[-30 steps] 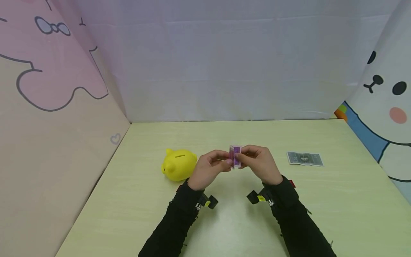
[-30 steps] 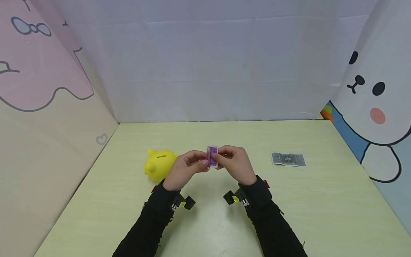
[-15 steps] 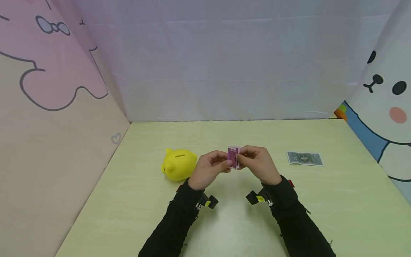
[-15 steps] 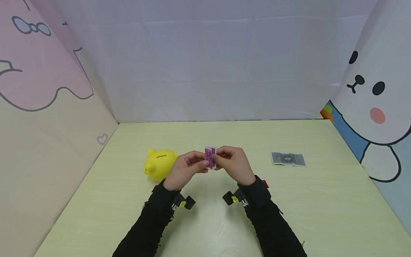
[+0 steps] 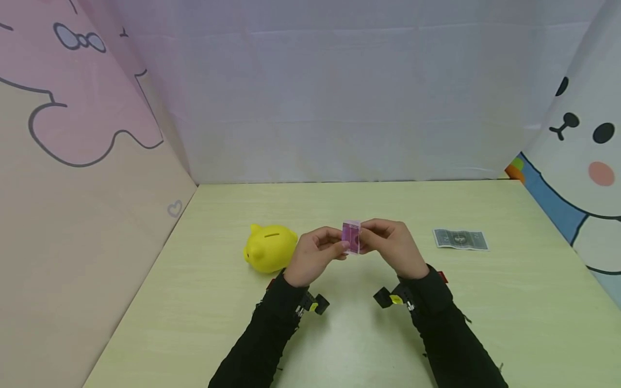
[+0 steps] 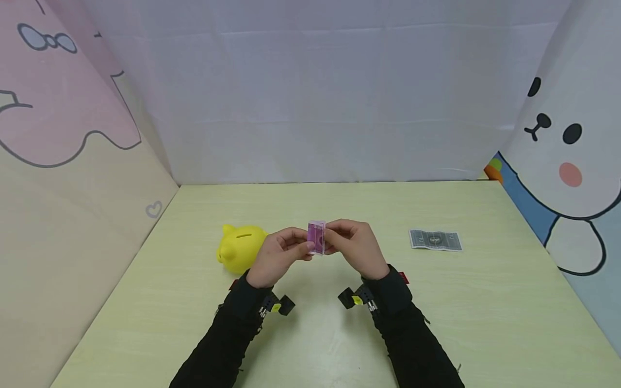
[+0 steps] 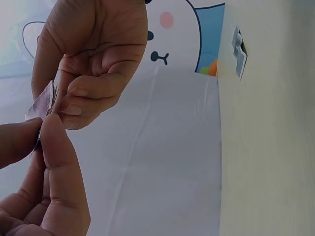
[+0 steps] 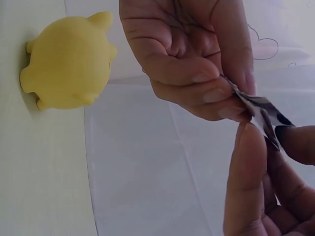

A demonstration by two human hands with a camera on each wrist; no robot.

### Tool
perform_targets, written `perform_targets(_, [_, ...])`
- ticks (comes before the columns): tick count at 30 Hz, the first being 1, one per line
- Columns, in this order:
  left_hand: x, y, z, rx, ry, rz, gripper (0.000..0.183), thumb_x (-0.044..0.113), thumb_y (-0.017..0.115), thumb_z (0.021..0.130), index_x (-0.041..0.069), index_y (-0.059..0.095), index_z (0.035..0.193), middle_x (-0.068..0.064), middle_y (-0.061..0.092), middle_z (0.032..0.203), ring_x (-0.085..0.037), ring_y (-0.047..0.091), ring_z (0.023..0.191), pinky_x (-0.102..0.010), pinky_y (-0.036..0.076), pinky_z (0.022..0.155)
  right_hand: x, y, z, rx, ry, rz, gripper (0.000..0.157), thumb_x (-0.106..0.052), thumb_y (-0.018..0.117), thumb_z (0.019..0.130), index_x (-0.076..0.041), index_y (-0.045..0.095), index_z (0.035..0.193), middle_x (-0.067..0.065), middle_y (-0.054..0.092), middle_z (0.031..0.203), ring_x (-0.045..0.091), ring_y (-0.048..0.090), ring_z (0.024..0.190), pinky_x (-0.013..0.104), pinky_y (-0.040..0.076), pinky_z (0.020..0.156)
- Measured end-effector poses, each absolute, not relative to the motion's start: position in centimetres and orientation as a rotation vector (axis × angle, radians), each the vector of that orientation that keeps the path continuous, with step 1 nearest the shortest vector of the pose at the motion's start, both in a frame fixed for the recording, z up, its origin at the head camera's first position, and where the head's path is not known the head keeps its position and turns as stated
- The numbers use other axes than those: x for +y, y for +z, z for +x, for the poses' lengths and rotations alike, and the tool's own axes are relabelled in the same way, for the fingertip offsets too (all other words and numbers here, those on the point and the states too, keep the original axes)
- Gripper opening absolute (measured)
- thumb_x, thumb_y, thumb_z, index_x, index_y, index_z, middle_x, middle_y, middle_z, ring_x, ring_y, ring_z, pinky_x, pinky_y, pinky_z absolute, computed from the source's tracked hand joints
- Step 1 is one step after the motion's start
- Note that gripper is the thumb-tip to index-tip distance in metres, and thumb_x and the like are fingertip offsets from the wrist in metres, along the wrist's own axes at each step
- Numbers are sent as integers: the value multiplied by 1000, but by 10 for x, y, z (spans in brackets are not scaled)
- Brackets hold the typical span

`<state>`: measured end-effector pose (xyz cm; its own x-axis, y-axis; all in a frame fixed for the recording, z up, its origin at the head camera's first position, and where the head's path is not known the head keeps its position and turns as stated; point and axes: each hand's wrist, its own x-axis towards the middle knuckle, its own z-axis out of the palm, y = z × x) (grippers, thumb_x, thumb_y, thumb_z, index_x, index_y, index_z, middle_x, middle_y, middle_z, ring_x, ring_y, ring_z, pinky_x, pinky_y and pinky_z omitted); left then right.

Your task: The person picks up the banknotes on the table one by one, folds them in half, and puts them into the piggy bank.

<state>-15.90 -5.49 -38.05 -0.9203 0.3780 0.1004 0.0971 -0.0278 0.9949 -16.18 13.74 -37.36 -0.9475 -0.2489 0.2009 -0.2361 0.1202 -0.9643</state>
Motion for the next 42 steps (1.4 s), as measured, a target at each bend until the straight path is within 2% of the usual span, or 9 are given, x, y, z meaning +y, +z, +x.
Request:
perform_targets(8, [-54, -381, -159, 2075, 2051, 472, 22, 8, 62, 88, -6, 60, 106, -17, 63, 97, -31, 63, 86, -34, 55, 75, 138, -369, -160, 2302, -2088, -452, 36, -26, 53, 95, 7, 62, 108, 20, 63, 87, 27, 64, 72, 40, 56, 70])
perform_targets(15, [-54, -378, -159, 2089, 2029, 459, 20, 4, 60, 88, -6, 61, 106, -16, 63, 96, -32, 63, 85, -34, 55, 75, 136, -368, -157, 2337, -2071, -462, 34, -26, 61, 90, 2, 64, 111, 16, 66, 94, 25, 65, 74, 37, 56, 70])
perform_targets(22, [-54, -354, -147, 2112, 2015, 444, 18, 1, 59, 88, -9, 60, 103, -18, 63, 94, -34, 63, 85, -32, 54, 76, 136, -370, -157, 2332, -2030, -500, 29, -19, 63, 88, 4, 64, 107, 18, 66, 96, 23, 65, 76, 35, 56, 70])
perform_targets(29, [-54, -354, -146, 2116, 2027, 457, 18, 2, 59, 88, -9, 60, 102, -17, 63, 93, -22, 64, 79, -32, 55, 75, 135, -370, -158, 2343, -2023, -490, 26, -18, 63, 88, 4, 65, 102, 18, 66, 91, 23, 65, 71, 35, 56, 67])
perform_targets(36, [-54, -353, -146, 2111, 2024, 459, 17, 1, 58, 89, -9, 60, 103, -18, 63, 94, -43, 60, 88, -32, 55, 75, 133, -370, -157, 2372, -2021, -497, 24, -17, 63, 88, 4, 65, 99, 18, 65, 90, 22, 64, 69, 34, 56, 66])
perform_targets(42, [-54, -366, -152, 2112, 2026, 469, 19, 2, 59, 89, -8, 60, 104, -17, 63, 94, -38, 62, 86, -32, 55, 74, 133, -369, -157, 2377, -2034, -490, 23, -16, 64, 88, 5, 65, 98, 18, 65, 89, 22, 64, 68, 33, 56, 66])
